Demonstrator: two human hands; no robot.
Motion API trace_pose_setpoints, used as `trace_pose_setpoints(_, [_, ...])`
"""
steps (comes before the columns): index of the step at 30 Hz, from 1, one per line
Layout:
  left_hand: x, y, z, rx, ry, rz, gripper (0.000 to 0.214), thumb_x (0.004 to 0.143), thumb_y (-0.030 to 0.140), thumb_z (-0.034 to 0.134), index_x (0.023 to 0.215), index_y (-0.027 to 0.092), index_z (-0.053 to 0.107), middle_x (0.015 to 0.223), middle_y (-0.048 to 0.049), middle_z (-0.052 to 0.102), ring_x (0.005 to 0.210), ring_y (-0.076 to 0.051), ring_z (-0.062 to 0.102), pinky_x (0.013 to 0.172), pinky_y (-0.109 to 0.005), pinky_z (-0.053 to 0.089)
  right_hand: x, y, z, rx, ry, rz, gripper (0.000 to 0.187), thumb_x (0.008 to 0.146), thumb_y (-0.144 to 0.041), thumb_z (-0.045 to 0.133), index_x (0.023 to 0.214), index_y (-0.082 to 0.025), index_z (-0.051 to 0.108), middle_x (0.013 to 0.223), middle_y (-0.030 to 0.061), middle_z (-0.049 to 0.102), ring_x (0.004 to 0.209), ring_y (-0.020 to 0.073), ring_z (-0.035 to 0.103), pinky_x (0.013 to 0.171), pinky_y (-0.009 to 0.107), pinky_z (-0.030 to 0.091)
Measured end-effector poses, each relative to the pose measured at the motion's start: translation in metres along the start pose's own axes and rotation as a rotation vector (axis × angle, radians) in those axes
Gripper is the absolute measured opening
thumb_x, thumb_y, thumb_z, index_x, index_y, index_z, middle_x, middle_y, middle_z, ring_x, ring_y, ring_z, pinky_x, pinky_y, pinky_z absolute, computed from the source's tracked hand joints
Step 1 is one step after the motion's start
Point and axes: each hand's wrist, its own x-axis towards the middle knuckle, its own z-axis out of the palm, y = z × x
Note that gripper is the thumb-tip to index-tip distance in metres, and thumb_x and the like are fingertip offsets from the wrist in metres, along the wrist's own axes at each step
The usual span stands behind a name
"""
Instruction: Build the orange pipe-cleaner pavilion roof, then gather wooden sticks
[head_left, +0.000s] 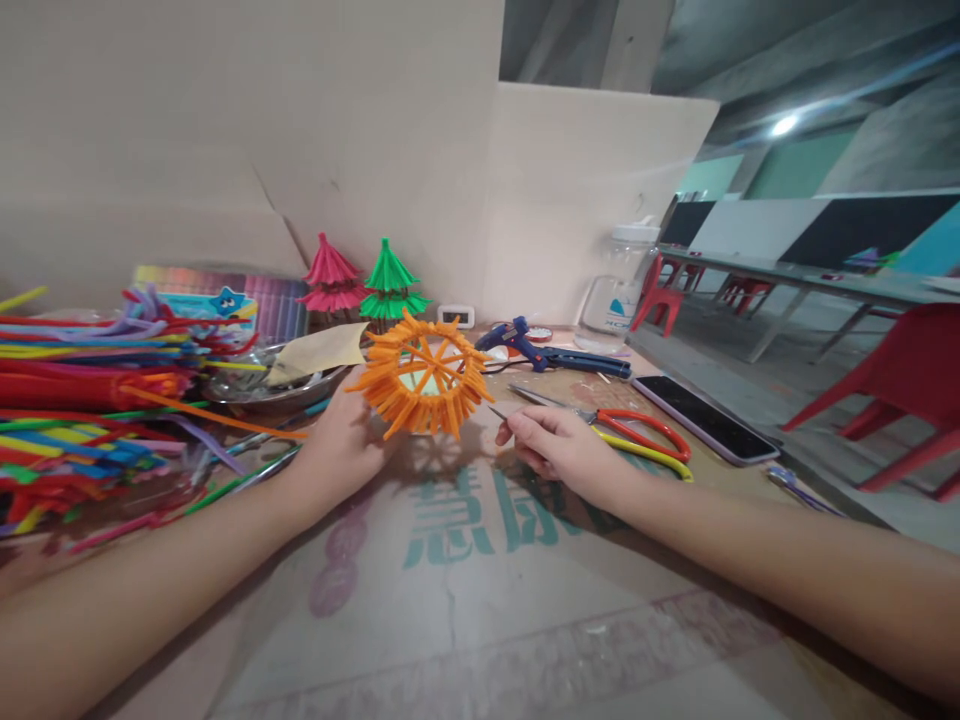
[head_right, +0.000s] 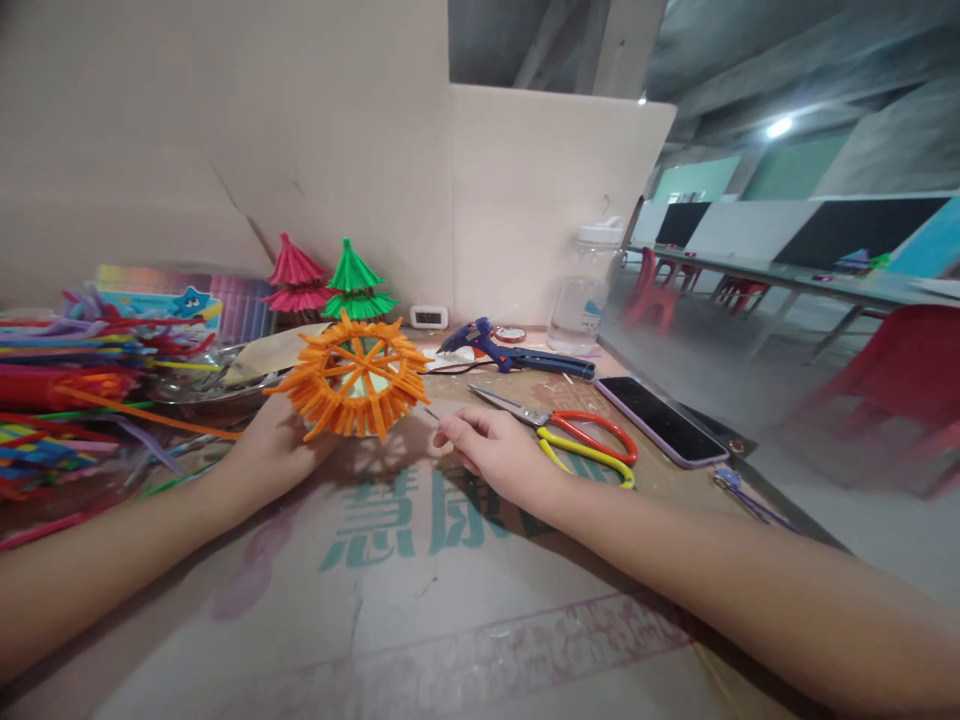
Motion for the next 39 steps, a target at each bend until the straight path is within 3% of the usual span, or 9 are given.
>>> trace_pose_setpoints(5, [-0.003, -0.002, 0.0, 0.019, -0.006, 0.03, 0.017, 0.094, 0.021, 0.056, 0.105, 0.024, 0.069, 0.113, -0.0069, 0.072, 0.132, -0.032, 0.059, 0.117, -0.053, 0.049, -0.001, 0.0, -0.002, -0.008, -0.003, -0.003, 0.056, 0.089, -0.072, 0.059, 0.088, -0.016, 0.069, 0.053, -0.0075, 0.041, 0.049, 0.0098, 0.032, 0.048, 0.026, 0.022])
trace_pose_setpoints(11, [-0.006, -0.007, 0.001, 0.035, -0.006, 0.066, 0.025, 0.095, 0.018, 0.057, 0.117, 0.024, 0.068, 0.135, -0.0077, 0.067, 0.135, -0.032, 0.058, 0.12, -0.054, 0.046, -0.002, -0.002, -0.002, 0.015, 0.001, -0.003, 0.059, 0.085, -0.075, 0.061, 0.087, -0.017, 0.068, 0.053, -0.0079, 0.04, 0.048, 0.0098, 0.031, 0.046, 0.026, 0.02])
trace_pose_setpoints(19, [-0.009, -0.011, 0.004, 0.051, -0.003, 0.057, 0.031, 0.094, 0.02, 0.059, 0.123, 0.025, 0.067, 0.146, -0.0099, 0.063, 0.141, -0.035, 0.054, 0.122, -0.059, 0.044, -0.001, -0.001, -0.002, 0.029, 0.002, 0.009, 0.057, 0.084, -0.074, 0.064, 0.086, -0.017, 0.069, 0.052, -0.0082, 0.04, 0.048, 0.0091, 0.03, 0.046, 0.026, 0.019])
trace_pose_setpoints(26, [-0.008, -0.007, 0.002, 0.074, -0.01, 0.076, 0.023, 0.095, 0.018, 0.057, 0.114, 0.026, 0.068, 0.138, -0.0074, 0.067, 0.137, -0.031, 0.057, 0.122, -0.053, 0.045, 0.001, 0.0, -0.002, 0.047, -0.011, 0.016, 0.058, 0.082, -0.076, 0.065, 0.084, -0.018, 0.068, 0.051, -0.0087, 0.038, 0.046, 0.0088, 0.028, 0.045, 0.026, 0.019])
trace_pose_setpoints(32, [-0.007, -0.006, 0.002, 0.056, -0.019, 0.033, 0.027, 0.093, 0.017, 0.056, 0.116, 0.027, 0.068, 0.135, -0.007, 0.068, 0.139, -0.032, 0.056, 0.122, -0.055, 0.045, 0.0, -0.001, -0.002, 0.015, -0.005, 0.022, 0.055, 0.083, -0.072, 0.065, 0.085, -0.017, 0.069, 0.053, -0.0081, 0.038, 0.048, 0.0089, 0.029, 0.046, 0.025, 0.019])
trace_pose_setpoints(39, [-0.003, -0.001, 0.0, 0.02, -0.005, 0.025, 0.024, 0.091, 0.019, 0.057, 0.109, 0.028, 0.071, 0.115, -0.0066, 0.073, 0.137, -0.034, 0.056, 0.118, -0.055, 0.048, 0.0, 0.001, -0.002, 0.028, -0.008, 0.007, 0.058, 0.086, -0.074, 0.063, 0.088, -0.016, 0.07, 0.053, -0.008, 0.039, 0.048, 0.0093, 0.03, 0.047, 0.026, 0.021])
